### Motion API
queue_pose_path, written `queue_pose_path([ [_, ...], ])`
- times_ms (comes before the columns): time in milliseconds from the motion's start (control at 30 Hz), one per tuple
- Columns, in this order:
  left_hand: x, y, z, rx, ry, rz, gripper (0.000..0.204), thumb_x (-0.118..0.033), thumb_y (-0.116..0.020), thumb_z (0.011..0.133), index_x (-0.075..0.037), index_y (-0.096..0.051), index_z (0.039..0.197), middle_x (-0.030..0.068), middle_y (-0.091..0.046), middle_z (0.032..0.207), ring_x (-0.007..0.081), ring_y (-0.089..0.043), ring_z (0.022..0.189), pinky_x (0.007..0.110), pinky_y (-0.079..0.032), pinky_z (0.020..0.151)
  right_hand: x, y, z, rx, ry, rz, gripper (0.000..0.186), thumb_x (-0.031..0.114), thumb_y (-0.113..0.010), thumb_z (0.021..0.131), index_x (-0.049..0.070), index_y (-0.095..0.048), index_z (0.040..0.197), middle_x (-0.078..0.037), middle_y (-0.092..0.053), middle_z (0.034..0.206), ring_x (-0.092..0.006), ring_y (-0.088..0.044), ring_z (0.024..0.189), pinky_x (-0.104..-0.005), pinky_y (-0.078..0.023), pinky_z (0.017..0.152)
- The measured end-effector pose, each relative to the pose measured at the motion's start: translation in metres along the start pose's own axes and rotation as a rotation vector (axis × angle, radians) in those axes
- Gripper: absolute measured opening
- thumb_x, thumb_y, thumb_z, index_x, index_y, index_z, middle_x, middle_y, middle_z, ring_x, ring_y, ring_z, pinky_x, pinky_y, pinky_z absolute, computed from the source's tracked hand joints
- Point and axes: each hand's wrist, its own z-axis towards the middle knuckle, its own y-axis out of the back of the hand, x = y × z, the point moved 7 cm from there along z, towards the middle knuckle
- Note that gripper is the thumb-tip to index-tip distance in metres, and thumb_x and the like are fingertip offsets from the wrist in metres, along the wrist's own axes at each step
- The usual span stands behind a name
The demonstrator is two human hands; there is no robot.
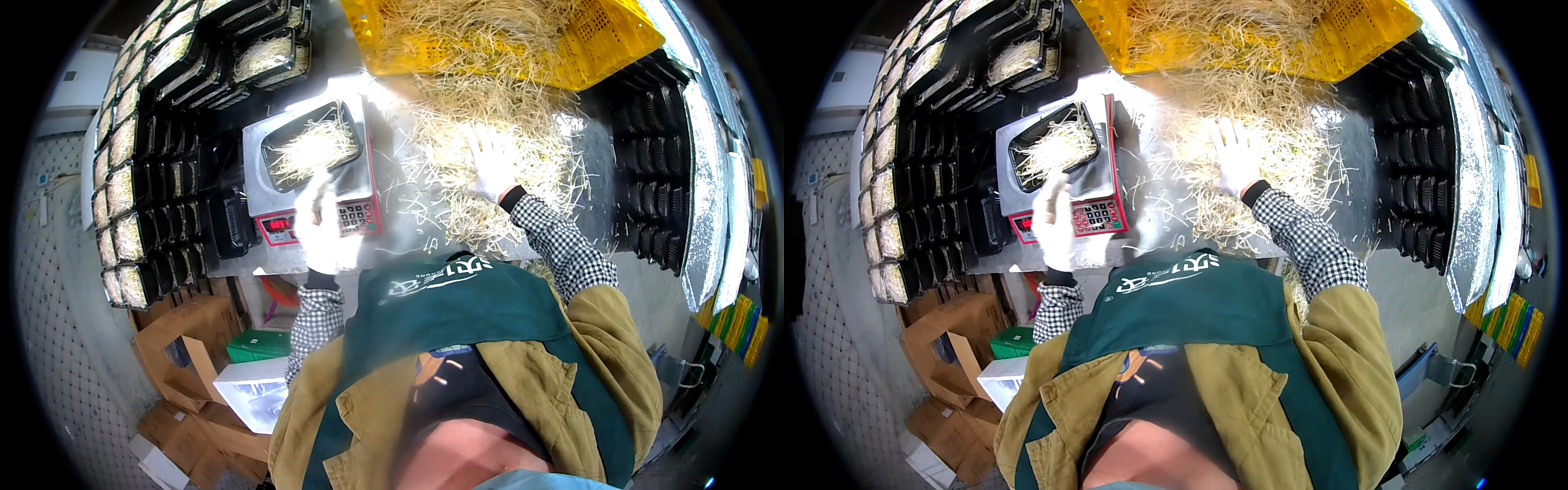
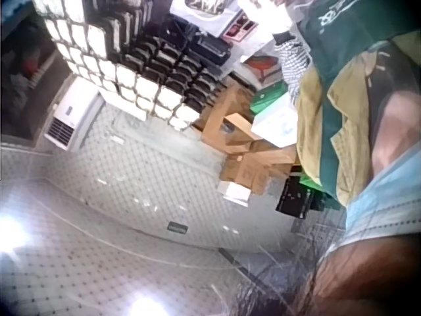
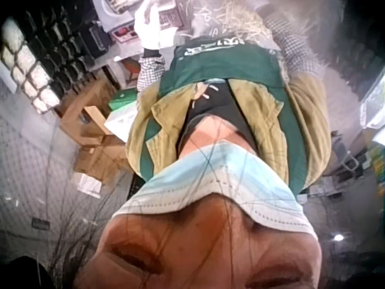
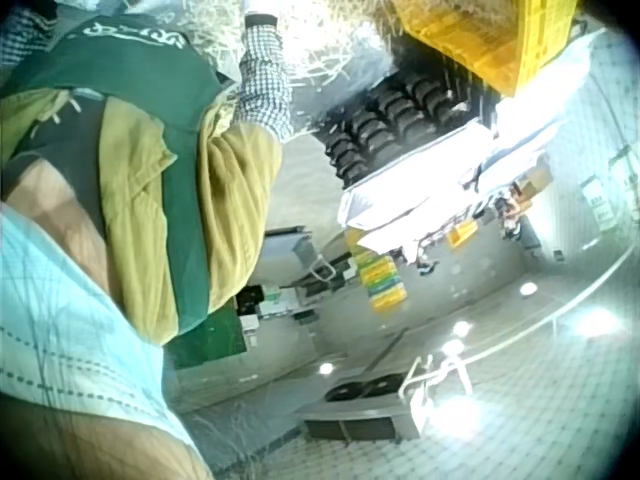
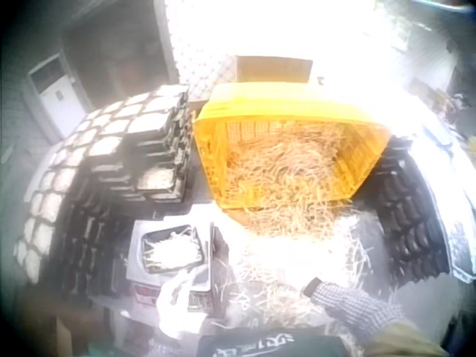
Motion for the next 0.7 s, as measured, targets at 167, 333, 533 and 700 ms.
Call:
queue_pose_path([
  [167,0.008,0.068,0.054,-0.214,0.004,0.177,0.049,0.001,-0.054,0.093,-0.004,-0.046,0.141,0.0168,-0.052,0.141,0.0244,-0.054,0.125,0.036,-0.043,0.106,-0.004,-0.009,0.005,0.019,-0.05,-0.036,0.123,0.033,-0.087,0.059,0.012,-0.014,0.155,-0.022,-0.042,0.144,-0.0358,-0.046,0.129,-0.0519,-0.036,0.108],
  [333,0.082,0.108,0.091,-0.05,0.239,0.038,0.055,-0.01,-0.06,0.095,-0.003,-0.039,0.147,0.0211,-0.045,0.146,0.0244,-0.046,0.133,0.035,-0.039,0.108,-0.012,0.026,0.016,-0.017,-0.031,0.205,0.112,0.022,-0.08,0.063,0.007,-0.016,0.154,-0.015,-0.063,0.095,-0.0314,-0.063,0.085,-0.0403,-0.053,0.076],
  [533,0.131,0.085,0.113,0.06,0.287,-0.275,0.052,-0.017,-0.06,0.098,0.007,-0.043,0.14,0.0142,-0.055,0.136,0.0172,-0.054,0.12,0.029,-0.043,0.101,-0.009,-0.006,-0.002,0.005,-0.179,-0.027,0.129,0.038,-0.09,0.055,0.01,-0.013,0.154,-0.019,-0.042,0.143,-0.0362,-0.046,0.129,-0.0526,-0.037,0.106],
  [700,0.132,0.075,0.117,0.187,0.31,-0.398,0.057,-0.001,-0.057,0.094,0.001,-0.037,0.147,0.0138,-0.048,0.143,0.0207,-0.05,0.126,0.032,-0.042,0.104,0.016,-0.003,0.008,0.078,-0.235,-0.111,0.132,0.047,-0.089,0.055,0.011,-0.012,0.155,-0.022,-0.036,0.15,-0.0383,-0.041,0.134,-0.0554,-0.032,0.11],
])
